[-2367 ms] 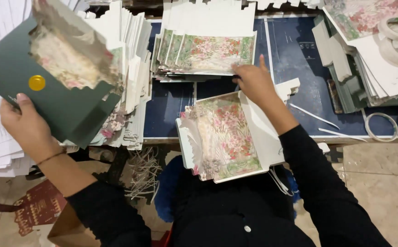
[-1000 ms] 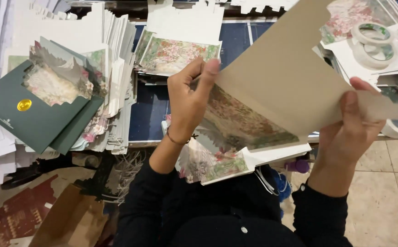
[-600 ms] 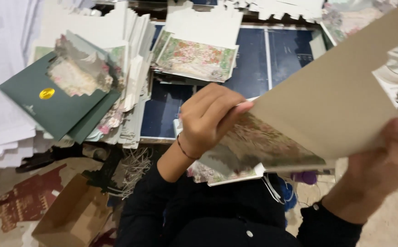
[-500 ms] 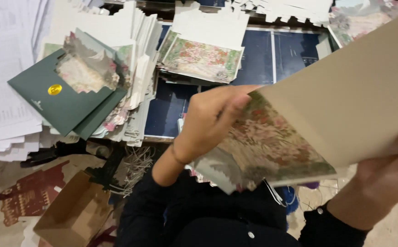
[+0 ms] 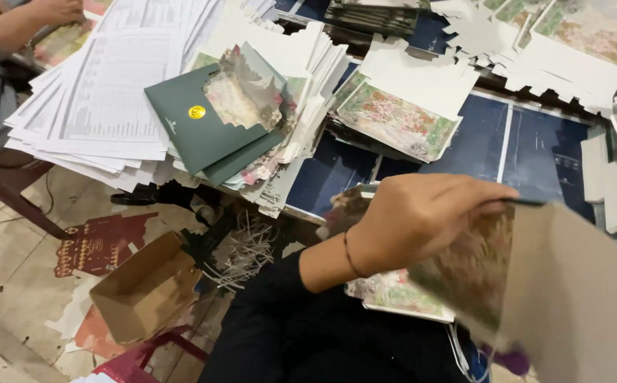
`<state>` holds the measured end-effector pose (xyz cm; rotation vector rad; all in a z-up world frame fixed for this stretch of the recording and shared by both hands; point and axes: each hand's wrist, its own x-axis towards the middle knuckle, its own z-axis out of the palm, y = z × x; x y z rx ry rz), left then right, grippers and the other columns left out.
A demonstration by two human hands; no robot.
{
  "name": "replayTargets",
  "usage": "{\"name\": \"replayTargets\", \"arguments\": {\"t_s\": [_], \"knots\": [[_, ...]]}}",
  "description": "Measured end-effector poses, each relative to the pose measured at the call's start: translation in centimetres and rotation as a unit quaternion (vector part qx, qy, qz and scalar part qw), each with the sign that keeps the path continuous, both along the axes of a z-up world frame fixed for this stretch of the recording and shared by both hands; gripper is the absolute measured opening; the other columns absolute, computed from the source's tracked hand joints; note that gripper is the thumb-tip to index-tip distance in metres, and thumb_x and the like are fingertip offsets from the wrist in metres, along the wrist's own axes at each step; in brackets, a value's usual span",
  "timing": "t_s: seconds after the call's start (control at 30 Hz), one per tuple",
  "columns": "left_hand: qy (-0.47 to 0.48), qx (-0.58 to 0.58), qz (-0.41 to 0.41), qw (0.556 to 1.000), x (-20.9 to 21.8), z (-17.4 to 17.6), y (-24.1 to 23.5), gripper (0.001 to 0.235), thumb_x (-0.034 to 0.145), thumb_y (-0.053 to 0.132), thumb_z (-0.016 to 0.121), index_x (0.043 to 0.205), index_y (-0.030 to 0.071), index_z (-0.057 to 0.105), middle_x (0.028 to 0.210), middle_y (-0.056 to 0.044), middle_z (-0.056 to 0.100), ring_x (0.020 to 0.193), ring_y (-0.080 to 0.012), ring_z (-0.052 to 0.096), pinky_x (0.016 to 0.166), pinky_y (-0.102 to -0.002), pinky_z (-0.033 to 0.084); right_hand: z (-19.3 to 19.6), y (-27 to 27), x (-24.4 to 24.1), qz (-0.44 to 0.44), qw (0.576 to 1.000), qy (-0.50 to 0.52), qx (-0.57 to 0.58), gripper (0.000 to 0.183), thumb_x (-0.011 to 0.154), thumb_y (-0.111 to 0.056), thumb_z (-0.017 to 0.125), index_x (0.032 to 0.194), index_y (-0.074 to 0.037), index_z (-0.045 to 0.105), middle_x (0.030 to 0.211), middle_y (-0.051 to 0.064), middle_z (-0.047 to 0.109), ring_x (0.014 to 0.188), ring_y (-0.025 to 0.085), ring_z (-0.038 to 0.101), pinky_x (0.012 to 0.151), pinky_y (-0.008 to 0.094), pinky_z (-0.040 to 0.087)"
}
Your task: Folding floral paper inserts and placing them into green invitation sleeves.
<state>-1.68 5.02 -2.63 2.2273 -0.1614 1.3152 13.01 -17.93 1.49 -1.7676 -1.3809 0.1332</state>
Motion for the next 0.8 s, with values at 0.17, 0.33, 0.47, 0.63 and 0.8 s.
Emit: {"name": "replayTargets", "arguments": {"t_s": [0.17, 0.33, 0.47, 0.63, 0.8], "knots": [[-0.043, 0.094, 0.117, 0.988, -0.3, 0.4, -2.5, 0.015, 0.115, 0.000, 0.072, 0.128, 0.005, 0.077, 0.104, -0.010, 0.088, 0.085, -0.0217, 0.083, 0.069, -0.033, 0.059, 1.2, 2.2, -3.6, -0.013, 0.995, 0.072, -0.062, 0.064, 0.097, -0.009, 0.042, 0.158, 0.008, 0.044, 0.176, 0.026, 0.041, 0.163, 0.034, 0.039, 0.134, 0.045, 0.027], [-0.009, 0.100, 0.137, 0.986, 0.3, 1.2, -3.7, 0.022, 0.117, 0.008, 0.055, 0.128, 0.007, 0.075, 0.105, -0.006, 0.087, 0.076, -0.0189, 0.078, 0.063, -0.033, 0.050, -5.4, 4.6, -0.2, -0.059, 0.976, -0.008, 0.209, 0.024, 0.118, -0.008, 0.054, 0.124, 0.009, 0.068, 0.117, 0.028, 0.073, 0.111, 0.038, 0.070, 0.106, 0.046, 0.056], [-0.020, 0.074, 0.118, 0.990, 0.5, 1.2, -4.5, 0.011, 0.111, 0.008, 0.073, 0.118, 0.002, 0.078, 0.099, -0.011, 0.086, 0.075, -0.0203, 0.080, 0.058, -0.032, 0.051, -5.8, 5.2, -0.1, -0.065, 0.963, 0.006, 0.260, 0.020, 0.116, -0.012, 0.059, 0.116, 0.004, 0.071, 0.106, 0.020, 0.076, 0.105, 0.033, 0.074, 0.099, 0.042, 0.063], [-0.019, 0.054, 0.107, 0.993, 0.4, 1.3, -5.1, 0.012, 0.110, 0.008, 0.072, 0.117, 0.000, 0.078, 0.098, -0.012, 0.085, 0.077, -0.0212, 0.083, 0.060, -0.032, 0.055, -6.1, 5.4, -0.8, -0.064, 0.945, 0.054, 0.318, 0.014, 0.111, -0.013, 0.067, 0.112, 0.000, 0.072, 0.100, 0.016, 0.074, 0.097, 0.027, 0.072, 0.094, 0.037, 0.060], [-0.028, 0.066, 0.100, 0.992, 0.1, 0.6, -5.3, 0.017, 0.109, 0.004, 0.079, 0.126, 0.001, 0.076, 0.101, -0.011, 0.087, 0.078, -0.0199, 0.084, 0.061, -0.032, 0.058, -6.0, 4.9, -1.4, -0.079, 0.944, 0.049, 0.316, 0.013, 0.110, -0.011, 0.068, 0.112, 0.000, 0.072, 0.100, 0.018, 0.072, 0.093, 0.028, 0.073, 0.089, 0.035, 0.060]]}}
